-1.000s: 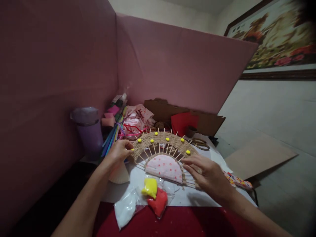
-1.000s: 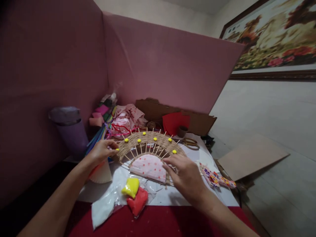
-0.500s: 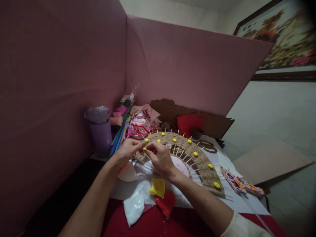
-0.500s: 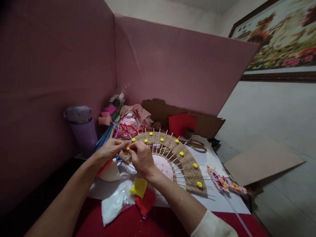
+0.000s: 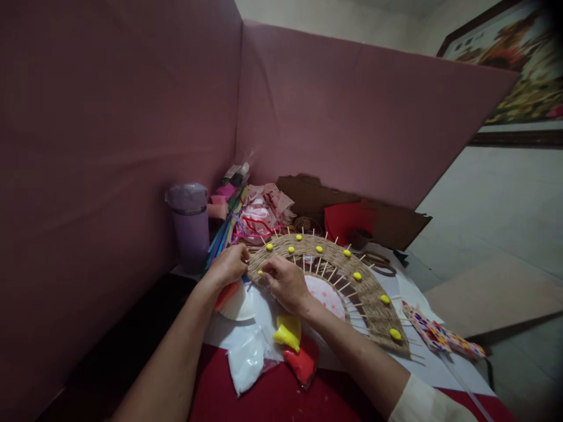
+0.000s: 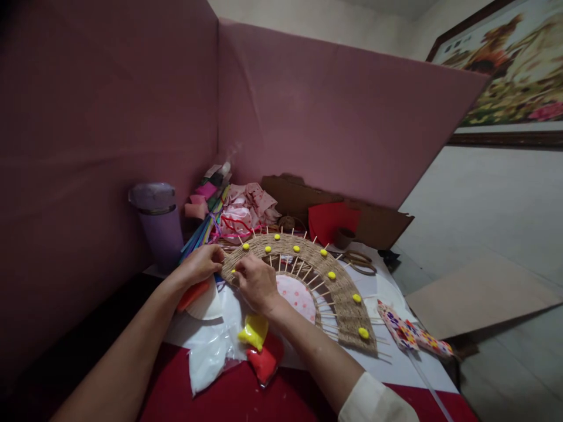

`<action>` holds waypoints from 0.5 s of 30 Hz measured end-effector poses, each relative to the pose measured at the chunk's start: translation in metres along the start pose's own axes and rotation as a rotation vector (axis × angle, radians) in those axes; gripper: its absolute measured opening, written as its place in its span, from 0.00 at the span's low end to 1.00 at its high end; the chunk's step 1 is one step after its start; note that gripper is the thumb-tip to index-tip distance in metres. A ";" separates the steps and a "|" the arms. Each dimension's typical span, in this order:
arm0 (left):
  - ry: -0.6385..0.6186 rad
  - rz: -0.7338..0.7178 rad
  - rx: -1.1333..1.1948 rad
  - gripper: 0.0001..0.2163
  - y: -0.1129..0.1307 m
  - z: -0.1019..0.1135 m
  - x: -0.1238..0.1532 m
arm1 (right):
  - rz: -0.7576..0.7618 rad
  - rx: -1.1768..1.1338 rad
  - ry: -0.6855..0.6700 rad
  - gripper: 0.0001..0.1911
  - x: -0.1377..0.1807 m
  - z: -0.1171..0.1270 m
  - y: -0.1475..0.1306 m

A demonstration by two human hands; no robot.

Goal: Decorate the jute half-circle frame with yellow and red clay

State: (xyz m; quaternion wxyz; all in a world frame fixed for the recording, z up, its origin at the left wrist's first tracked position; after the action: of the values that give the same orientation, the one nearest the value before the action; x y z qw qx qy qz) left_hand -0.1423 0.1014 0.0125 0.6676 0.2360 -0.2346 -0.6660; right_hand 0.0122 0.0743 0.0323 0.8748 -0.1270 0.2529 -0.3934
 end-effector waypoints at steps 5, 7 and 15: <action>-0.029 -0.038 -0.014 0.11 -0.001 -0.006 -0.002 | 0.003 0.002 0.000 0.03 0.001 -0.005 0.002; -0.035 -0.040 -0.012 0.12 -0.004 -0.009 -0.004 | 0.003 -0.001 0.005 0.02 0.001 -0.006 0.002; -0.040 -0.048 0.009 0.11 -0.008 -0.014 -0.008 | 0.019 0.060 -0.008 0.01 0.000 -0.005 0.000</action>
State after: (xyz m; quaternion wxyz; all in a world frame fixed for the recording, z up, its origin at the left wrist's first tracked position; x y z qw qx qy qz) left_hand -0.1392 0.1097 -0.0035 0.6456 0.2312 -0.2453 -0.6852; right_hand 0.0096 0.0739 0.0276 0.8829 -0.0996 0.2386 -0.3919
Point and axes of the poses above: each hand's wrist, its own x-axis away from the middle knuckle, its own z-axis out of the back of the hand, y = z × x, the point moved 6 cm from there along -x, towards the middle knuckle, and after that the axes turned 10 degrees about -y, right-handed, at the moved point
